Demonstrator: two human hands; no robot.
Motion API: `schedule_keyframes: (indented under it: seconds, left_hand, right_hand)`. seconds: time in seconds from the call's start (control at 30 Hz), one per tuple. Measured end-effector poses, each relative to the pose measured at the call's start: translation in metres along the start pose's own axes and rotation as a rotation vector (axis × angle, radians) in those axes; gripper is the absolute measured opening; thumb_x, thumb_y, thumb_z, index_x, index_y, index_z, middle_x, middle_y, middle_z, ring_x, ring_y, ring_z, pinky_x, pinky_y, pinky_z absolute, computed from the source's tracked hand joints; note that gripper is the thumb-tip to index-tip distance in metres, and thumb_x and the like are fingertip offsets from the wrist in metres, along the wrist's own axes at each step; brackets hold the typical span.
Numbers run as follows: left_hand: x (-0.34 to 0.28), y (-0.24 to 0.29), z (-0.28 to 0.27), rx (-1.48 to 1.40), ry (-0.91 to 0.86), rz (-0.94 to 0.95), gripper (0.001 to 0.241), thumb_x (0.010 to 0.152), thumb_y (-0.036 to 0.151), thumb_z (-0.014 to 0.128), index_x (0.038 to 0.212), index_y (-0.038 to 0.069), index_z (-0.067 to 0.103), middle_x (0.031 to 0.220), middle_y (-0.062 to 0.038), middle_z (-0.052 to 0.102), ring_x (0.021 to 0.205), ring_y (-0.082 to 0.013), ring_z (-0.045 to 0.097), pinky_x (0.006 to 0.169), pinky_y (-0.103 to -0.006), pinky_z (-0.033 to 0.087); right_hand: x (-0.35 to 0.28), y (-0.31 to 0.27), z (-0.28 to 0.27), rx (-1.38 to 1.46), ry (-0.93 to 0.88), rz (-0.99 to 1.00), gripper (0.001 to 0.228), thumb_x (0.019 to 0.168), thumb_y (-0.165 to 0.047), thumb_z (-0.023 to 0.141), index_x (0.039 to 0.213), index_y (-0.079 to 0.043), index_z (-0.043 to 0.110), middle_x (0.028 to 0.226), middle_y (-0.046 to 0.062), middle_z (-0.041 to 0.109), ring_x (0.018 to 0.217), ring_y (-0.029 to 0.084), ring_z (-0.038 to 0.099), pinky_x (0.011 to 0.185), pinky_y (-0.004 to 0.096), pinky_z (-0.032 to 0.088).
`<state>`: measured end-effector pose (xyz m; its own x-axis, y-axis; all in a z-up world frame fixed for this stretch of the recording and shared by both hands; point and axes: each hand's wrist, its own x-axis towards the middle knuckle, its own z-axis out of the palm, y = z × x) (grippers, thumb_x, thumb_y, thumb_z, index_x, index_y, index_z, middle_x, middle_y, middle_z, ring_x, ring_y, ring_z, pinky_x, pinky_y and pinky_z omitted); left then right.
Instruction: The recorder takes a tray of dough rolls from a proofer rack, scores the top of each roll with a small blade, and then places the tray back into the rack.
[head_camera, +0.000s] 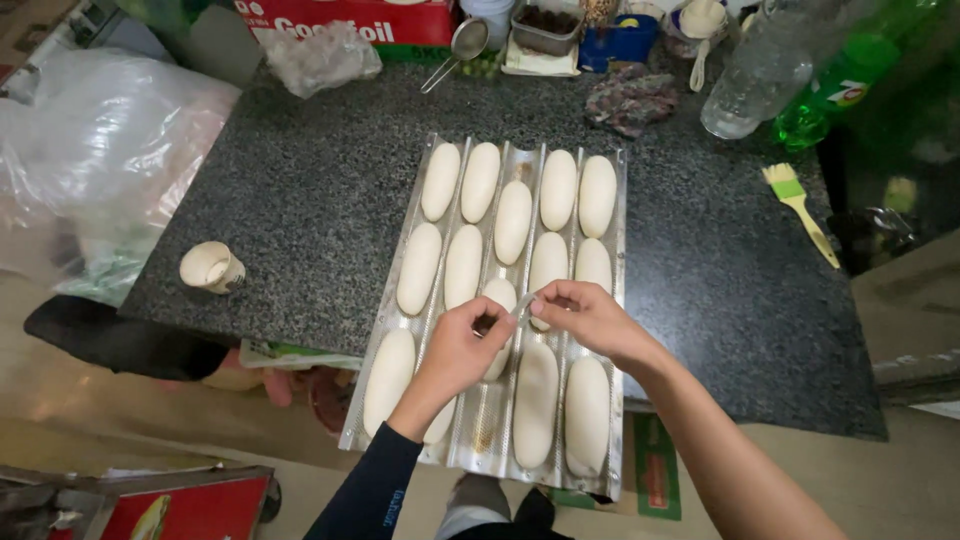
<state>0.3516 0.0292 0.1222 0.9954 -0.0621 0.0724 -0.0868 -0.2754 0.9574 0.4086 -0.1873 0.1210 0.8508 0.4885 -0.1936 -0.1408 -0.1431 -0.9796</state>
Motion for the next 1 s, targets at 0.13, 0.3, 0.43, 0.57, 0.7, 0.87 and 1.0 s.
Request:
schedule_keyframes:
  seconds: [0.13,0.3,0.43,0.57,0.7,0.87,1.0]
  left_hand:
    - [0.017,-0.007,-0.011,-0.030,-0.018,-0.032,0.016,0.092,0.016,0.072,0.092,0.000,0.071,0.076,-0.004,0.071,0.069,-0.0097,0.064,0.066,-0.0257,0.054]
    - [0.053,-0.028,-0.038,-0.033,0.021,-0.017,0.014,0.090,0.015,0.071,0.092,0.001,0.070,0.074,-0.003,0.070,0.067,-0.0087,0.063,0.062,-0.0251,0.053]
    - [0.097,-0.023,-0.076,0.130,0.145,-0.004,0.012,0.089,0.015,0.069,0.092,0.004,0.070,0.074,-0.008,0.071,0.065,-0.0144,0.068,0.061,-0.0292,0.054]
    - [0.150,-0.028,-0.099,0.410,0.345,0.001,0.015,0.090,0.020,0.065,0.088,0.005,0.067,0.079,-0.014,0.072,0.070,-0.0311,0.070,0.062,-0.0431,0.053]
    - [0.206,-0.054,-0.105,0.571,0.434,0.056,0.018,0.090,0.023,0.062,0.085,0.005,0.064,0.081,-0.016,0.071,0.074,-0.0393,0.069,0.063,-0.0517,0.052]
    - [0.263,-0.090,-0.101,0.704,0.446,0.099,0.016,0.089,0.020,0.063,0.082,0.005,0.064,0.082,-0.017,0.071,0.074,-0.0400,0.069,0.063,-0.0532,0.053]
    - [0.294,-0.113,-0.094,0.812,0.441,0.134,0.014,0.088,0.017,0.064,0.085,0.004,0.067,0.085,-0.017,0.072,0.075,-0.0391,0.070,0.062,-0.0524,0.054]
  right_hand:
    - [0.023,0.008,-0.002,-0.028,0.016,0.029,0.022,0.097,-0.024,0.071,0.101,-0.003,0.073,0.088,-0.001,0.065,0.081,0.008,0.055,0.073,0.025,0.045]
    - [0.066,0.015,-0.007,-0.017,0.010,-0.004,0.021,0.094,-0.024,0.071,0.100,-0.004,0.072,0.091,-0.002,0.070,0.085,0.007,0.060,0.078,0.026,0.050]
    - [0.101,0.005,-0.012,-0.013,0.121,0.027,0.020,0.093,-0.024,0.069,0.102,-0.007,0.073,0.094,-0.002,0.072,0.089,0.007,0.063,0.082,0.027,0.050]
    - [0.132,-0.003,-0.017,0.019,0.208,0.124,0.023,0.096,-0.029,0.065,0.104,-0.008,0.070,0.099,0.001,0.074,0.094,0.010,0.068,0.085,0.028,0.052]
    - [0.157,-0.003,-0.024,0.046,0.268,0.204,0.029,0.100,-0.034,0.060,0.107,-0.008,0.069,0.104,0.001,0.074,0.095,0.010,0.068,0.085,0.029,0.051]
    - [0.177,-0.015,-0.032,0.034,0.329,0.242,0.028,0.100,-0.033,0.058,0.108,-0.008,0.068,0.105,0.003,0.075,0.095,0.011,0.068,0.085,0.029,0.052]
    - [0.185,-0.016,-0.036,0.047,0.369,0.238,0.030,0.102,-0.032,0.055,0.107,-0.006,0.068,0.105,0.005,0.075,0.095,0.013,0.069,0.085,0.030,0.052]
